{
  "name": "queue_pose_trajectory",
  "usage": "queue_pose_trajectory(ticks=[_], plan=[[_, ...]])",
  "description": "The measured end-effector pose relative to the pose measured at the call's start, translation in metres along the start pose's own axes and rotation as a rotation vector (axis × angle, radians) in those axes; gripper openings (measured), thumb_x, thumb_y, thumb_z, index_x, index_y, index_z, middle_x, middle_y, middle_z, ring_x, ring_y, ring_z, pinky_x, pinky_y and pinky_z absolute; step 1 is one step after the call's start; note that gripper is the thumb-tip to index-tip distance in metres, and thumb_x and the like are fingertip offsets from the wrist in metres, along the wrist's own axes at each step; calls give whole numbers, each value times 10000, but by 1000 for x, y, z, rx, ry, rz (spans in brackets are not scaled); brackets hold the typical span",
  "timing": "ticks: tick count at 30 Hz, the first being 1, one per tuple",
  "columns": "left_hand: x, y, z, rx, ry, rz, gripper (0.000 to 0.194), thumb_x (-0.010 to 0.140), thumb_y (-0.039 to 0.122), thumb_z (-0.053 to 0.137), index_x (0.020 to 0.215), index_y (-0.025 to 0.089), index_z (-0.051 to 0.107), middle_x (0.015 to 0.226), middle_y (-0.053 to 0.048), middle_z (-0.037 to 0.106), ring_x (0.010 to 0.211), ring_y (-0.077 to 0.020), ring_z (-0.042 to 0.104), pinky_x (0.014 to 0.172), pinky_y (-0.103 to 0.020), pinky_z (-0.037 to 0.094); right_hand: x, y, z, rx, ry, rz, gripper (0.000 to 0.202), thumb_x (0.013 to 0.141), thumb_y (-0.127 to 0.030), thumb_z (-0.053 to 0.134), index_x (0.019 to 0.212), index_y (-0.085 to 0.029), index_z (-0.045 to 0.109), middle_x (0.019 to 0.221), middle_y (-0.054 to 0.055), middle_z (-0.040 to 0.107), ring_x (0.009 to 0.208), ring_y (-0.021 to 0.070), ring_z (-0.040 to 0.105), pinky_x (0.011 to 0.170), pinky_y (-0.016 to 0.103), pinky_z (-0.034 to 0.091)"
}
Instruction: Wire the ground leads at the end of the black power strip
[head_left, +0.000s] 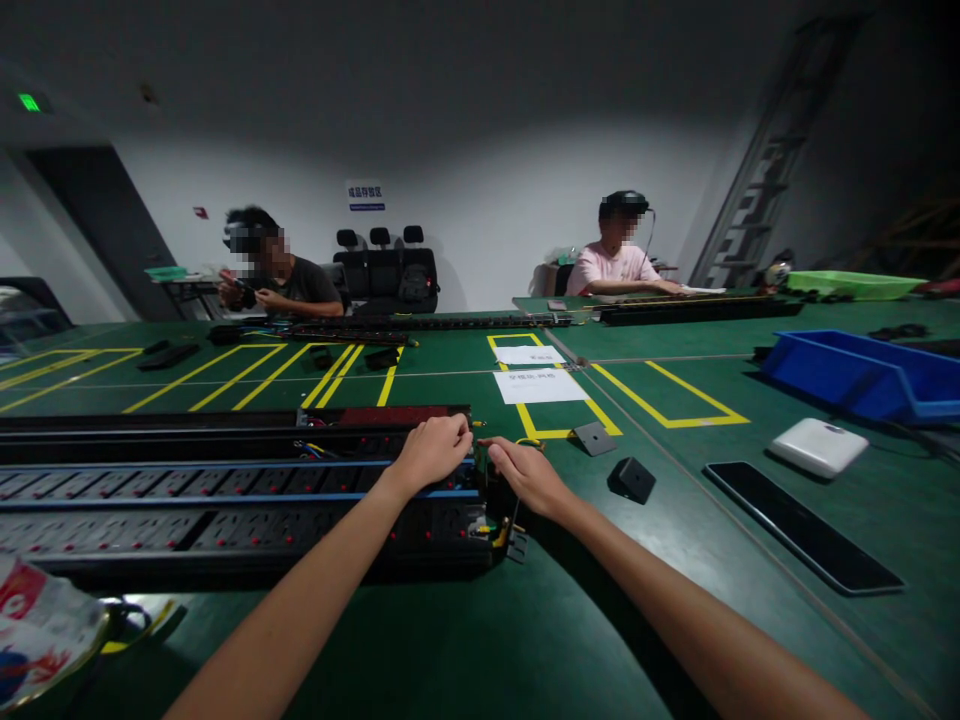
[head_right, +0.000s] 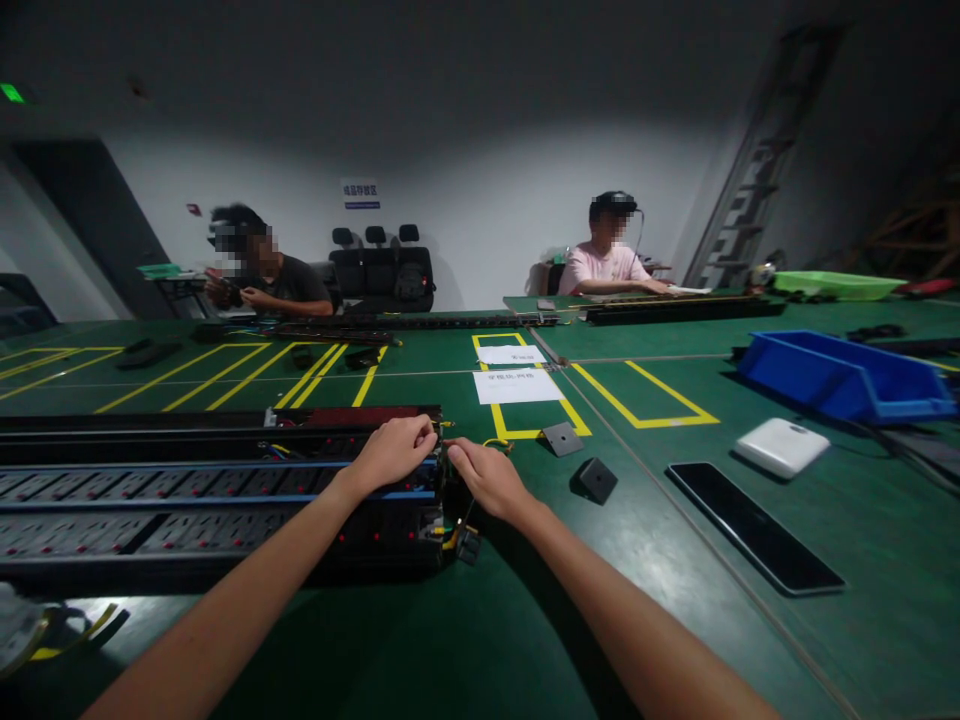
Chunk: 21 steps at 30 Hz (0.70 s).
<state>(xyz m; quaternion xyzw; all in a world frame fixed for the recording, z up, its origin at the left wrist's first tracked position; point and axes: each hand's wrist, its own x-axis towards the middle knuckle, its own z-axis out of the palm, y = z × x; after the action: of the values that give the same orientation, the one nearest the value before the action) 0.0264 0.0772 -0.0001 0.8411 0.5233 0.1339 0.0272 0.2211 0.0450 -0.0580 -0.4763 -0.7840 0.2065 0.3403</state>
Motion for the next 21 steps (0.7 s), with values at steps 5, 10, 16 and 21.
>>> queue_pose_trajectory(ticks=[5,10,16,21], plan=[[-1,2,-2,11,-2,-4,204,964,324,460,974,228,640,1006,-71,724,899,-221,683,749,-296,497,0,0,1,-24,-7,2,493,1053,-493,278,1252,-229,645,887,72,734,834,236,679,747,317,453],[-1,1,0,34,14,14,186,954,324,470,968,238,634,1011,-62,715,884,-225,679,726,-303,497,1,2,2,-29,-11,-4,505,1051,-502,268,1242,-227,646,900,79,734,845,242,681,748,321,450],[-2,2,0,44,-13,8,199,957,320,471,991,234,647,1041,-72,705,910,-226,677,759,-310,505,1,3,2,-9,-14,-4,500,1049,-500,278,1248,-226,645,899,73,739,846,244,686,741,314,458],[-3,2,-2,45,-20,9,199,957,316,470,1007,240,646,1058,-72,698,931,-232,675,774,-318,509,0,0,1,-5,-15,-5,492,1049,-499,281,1250,-230,641,905,69,740,859,241,690,747,313,463]])
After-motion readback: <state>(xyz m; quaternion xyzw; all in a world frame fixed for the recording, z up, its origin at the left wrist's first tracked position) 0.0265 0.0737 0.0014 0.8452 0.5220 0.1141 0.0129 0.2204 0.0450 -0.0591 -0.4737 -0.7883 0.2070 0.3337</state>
